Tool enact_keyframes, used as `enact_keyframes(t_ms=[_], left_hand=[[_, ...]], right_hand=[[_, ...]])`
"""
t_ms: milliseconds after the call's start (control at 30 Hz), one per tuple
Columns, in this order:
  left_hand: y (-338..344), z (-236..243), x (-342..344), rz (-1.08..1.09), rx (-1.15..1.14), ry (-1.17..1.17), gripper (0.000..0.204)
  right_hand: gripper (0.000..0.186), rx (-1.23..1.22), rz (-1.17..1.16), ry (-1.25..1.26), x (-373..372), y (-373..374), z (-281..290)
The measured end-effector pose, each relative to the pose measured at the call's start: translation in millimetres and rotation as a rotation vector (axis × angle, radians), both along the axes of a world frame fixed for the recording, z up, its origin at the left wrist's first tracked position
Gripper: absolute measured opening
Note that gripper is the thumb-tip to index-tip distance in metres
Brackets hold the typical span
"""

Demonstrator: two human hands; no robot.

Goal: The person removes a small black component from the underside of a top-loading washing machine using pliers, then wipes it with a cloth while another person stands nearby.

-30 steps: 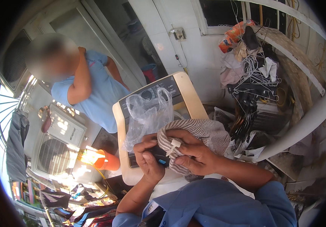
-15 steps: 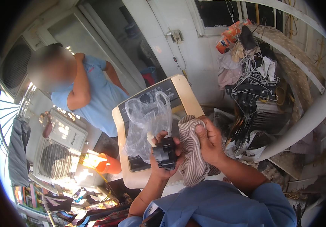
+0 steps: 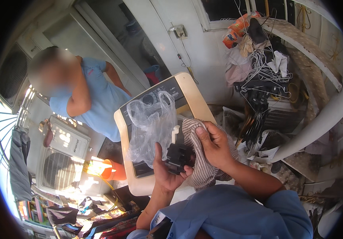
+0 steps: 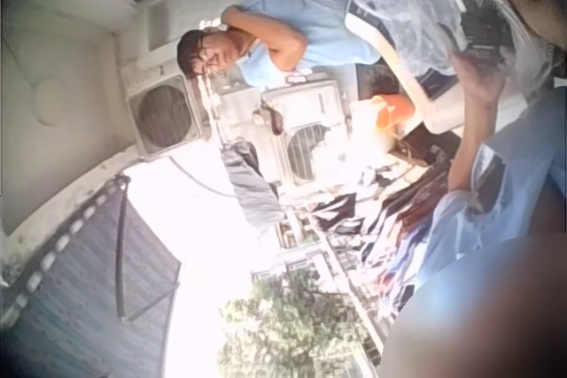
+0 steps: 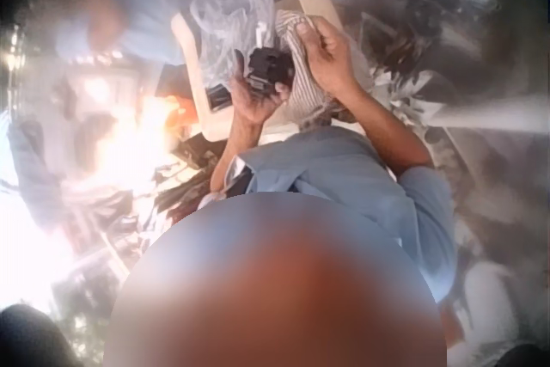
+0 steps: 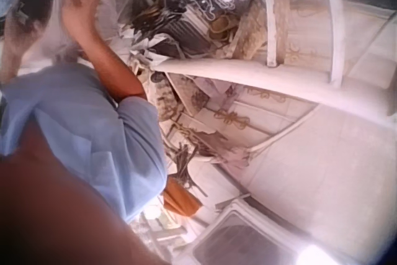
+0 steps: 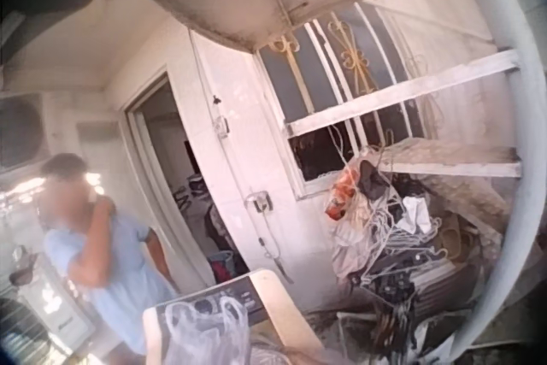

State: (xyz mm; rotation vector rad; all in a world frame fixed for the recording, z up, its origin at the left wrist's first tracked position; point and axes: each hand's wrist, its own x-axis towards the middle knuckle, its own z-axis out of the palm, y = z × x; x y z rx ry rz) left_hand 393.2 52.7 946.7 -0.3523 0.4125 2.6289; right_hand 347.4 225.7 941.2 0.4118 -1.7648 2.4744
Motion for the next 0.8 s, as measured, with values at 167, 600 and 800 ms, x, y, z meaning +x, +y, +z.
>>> enact_keyframes(t_ms=[167,600,800], left_hand=[[-3.5,-16.8,12.0,0.040,0.211,0.222,0.089],[-1.8,-10.9,19.8,0.361,-0.237,0.226,0.062],[9.2,-6.3,19.6,0.535,-0.580,0.198,0.060]], right_hand=[[0.026,0.013,0.012,0.063,5.2,-6.0,-4.5],[0.038,0.601,-0.027,0.999,13.2,-19.1,-6.7],[0.036,0.575,-0.084,0.913,8.5,-17.3,-17.8]])
